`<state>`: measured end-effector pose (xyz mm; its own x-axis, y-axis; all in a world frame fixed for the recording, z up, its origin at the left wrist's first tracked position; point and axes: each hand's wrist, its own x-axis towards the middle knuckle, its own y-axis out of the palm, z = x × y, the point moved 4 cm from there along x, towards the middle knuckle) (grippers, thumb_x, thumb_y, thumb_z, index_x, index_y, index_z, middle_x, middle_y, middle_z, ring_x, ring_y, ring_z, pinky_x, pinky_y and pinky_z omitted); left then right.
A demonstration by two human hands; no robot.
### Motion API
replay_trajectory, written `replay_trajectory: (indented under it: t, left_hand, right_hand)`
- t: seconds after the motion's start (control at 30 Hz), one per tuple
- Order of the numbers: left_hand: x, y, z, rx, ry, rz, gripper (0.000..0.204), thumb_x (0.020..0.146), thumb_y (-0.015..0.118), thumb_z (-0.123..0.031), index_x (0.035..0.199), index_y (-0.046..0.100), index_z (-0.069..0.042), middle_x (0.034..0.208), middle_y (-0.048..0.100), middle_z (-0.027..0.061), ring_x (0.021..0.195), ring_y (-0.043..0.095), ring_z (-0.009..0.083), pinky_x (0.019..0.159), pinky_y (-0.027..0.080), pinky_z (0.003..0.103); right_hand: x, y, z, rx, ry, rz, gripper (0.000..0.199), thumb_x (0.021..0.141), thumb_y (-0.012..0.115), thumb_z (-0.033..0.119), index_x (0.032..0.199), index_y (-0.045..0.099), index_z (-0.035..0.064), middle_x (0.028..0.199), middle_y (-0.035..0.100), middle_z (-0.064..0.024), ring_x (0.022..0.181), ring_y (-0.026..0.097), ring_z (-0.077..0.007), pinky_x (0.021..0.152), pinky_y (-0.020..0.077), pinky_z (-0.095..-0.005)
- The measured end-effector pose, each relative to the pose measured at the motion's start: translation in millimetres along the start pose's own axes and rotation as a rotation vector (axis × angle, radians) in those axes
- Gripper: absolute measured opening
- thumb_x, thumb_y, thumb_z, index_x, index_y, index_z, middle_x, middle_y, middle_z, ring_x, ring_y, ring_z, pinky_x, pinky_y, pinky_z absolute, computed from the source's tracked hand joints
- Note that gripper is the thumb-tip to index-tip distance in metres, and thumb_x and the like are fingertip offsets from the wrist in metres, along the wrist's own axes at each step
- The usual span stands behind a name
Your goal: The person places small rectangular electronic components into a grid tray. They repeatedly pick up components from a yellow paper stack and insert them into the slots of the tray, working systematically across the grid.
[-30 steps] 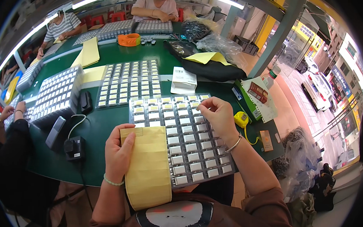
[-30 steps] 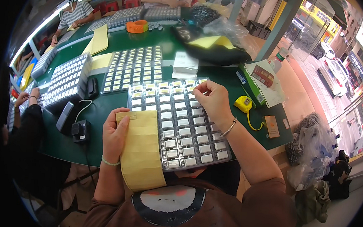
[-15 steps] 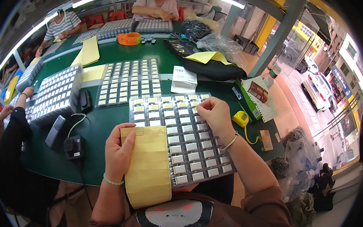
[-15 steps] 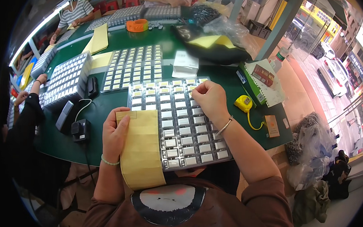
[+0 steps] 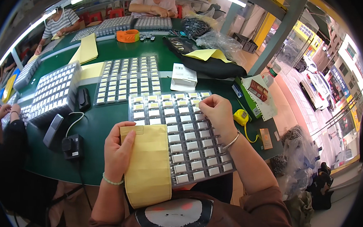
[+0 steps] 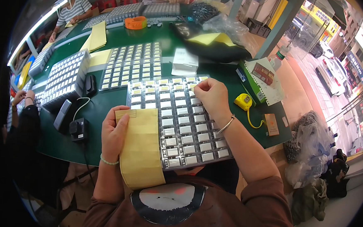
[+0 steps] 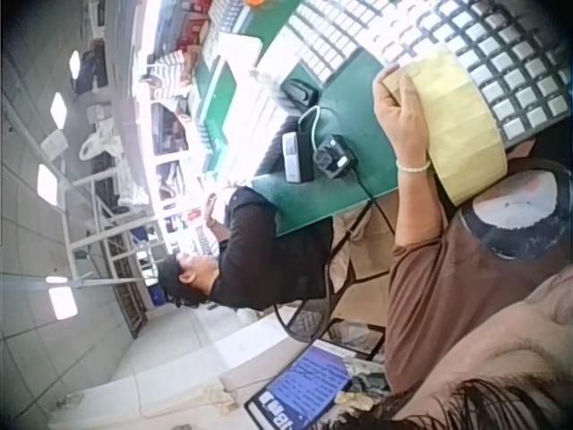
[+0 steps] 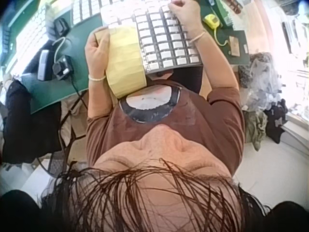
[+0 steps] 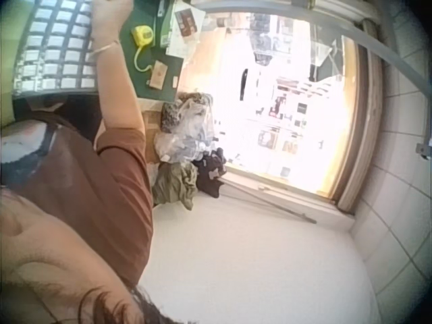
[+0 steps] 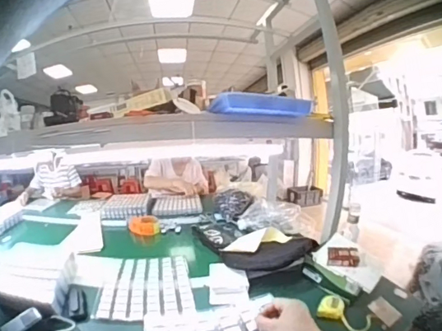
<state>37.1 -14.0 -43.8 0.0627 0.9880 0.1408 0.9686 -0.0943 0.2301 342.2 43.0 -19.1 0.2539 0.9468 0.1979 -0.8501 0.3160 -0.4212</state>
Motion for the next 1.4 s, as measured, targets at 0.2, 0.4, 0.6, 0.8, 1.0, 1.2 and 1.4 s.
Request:
replay_trajectory:
  t: [0.2,0.4,0.6,0.8,1.0,1.2,1.4]
  left_hand:
    - [1.1,-0.1,0.7,0.015,0.007,0.003,0.019,0.100,0.058,-0.009,0.117,0.060,0.000,0.098,0.067,0.0030,0.085,0.061,0.0057,0.073,0.050,0.021]
    - [-0.2,1.1,-0.5,0.020,0.005,-0.010,0.019,0.100,0.058,-0.009,0.117,0.060,0.000,0.098,0.067,0.0029,0.085,0.061,0.0059,0.073,0.050,0.021]
    - [-0.9,1.2,-0.1,0.012,-0.001,-0.013,0.020,0.100,0.058,-0.009,0.117,0.060,0.000,0.098,0.067,0.0030,0.084,0.061,0.0058,0.073,0.050,0.021]
    - [0.5,0.7,0.3,0.025,0.006,-0.010,0.020,0.100,0.058,-0.009,0.117,0.060,0.000,0.097,0.067,0.0026,0.083,0.061,0.0053,0.072,0.050,0.021]
    - [0.8,-0.1,0.7,0.045,0.011,-0.021,0.019,0.100,0.059,-0.010,0.116,0.061,0.000,0.096,0.066,0.0023,0.082,0.060,0.0052,0.071,0.050,0.021]
    - [0.7,-1.1,1.7,0.052,0.008,0.031,0.021,0.101,0.056,-0.010,0.120,0.059,0.000,0.098,0.067,0.0038,0.084,0.062,0.0058,0.073,0.051,0.020]
    - [1.4,28.5,-40.8,0.265,0.029,0.307,0.027,0.102,0.056,-0.011,0.128,0.058,-0.001,0.085,0.059,-0.0033,0.075,0.051,0.0014,0.066,0.044,0.019]
  right_hand:
    - [1.8,-4.8,-0.4,0.082,-0.015,0.057,0.013,0.080,0.075,0.012,0.082,0.070,0.0006,0.071,0.067,-0.0031,0.064,0.061,-0.0094,0.058,0.0479,-0.0263]
    - [-0.4,-4.8,3.6,-0.058,-0.096,0.034,0.016,0.080,0.076,0.015,0.082,0.071,0.0004,0.069,0.067,-0.0041,0.061,0.059,-0.0100,0.058,0.0461,-0.0260]
    - [-4.1,3.5,1.7,-0.154,-0.016,-0.019,0.023,0.082,0.074,0.024,0.080,0.073,0.0007,0.069,0.069,-0.0072,0.062,0.063,-0.0151,0.060,0.0481,-0.0295]
    - [-5.9,4.5,2.2,-0.237,-0.022,-0.059,0.025,0.083,0.073,0.027,0.080,0.073,0.0021,0.071,0.070,-0.0090,0.064,0.066,-0.0207,0.061,0.0499,-0.0327]
    - [-3.9,3.0,1.8,-0.208,-0.053,-0.083,0.024,0.083,0.074,0.025,0.081,0.073,0.0011,0.071,0.070,-0.0084,0.063,0.065,-0.0184,0.061,0.0499,-0.0312]
    - [-2.9,-14.9,9.9,0.190,-0.019,-0.008,0.013,0.088,0.074,0.012,0.090,0.072,-0.0005,0.077,0.069,-0.0006,0.066,0.057,-0.0049,0.061,0.0467,-0.0207]
    - [-46.3,-6.3,59.2,0.474,-0.067,0.263,0.015,0.093,0.069,0.012,0.099,0.074,-0.0009,0.088,0.072,-0.0006,0.076,0.056,-0.0028,0.069,0.0456,-0.0190]
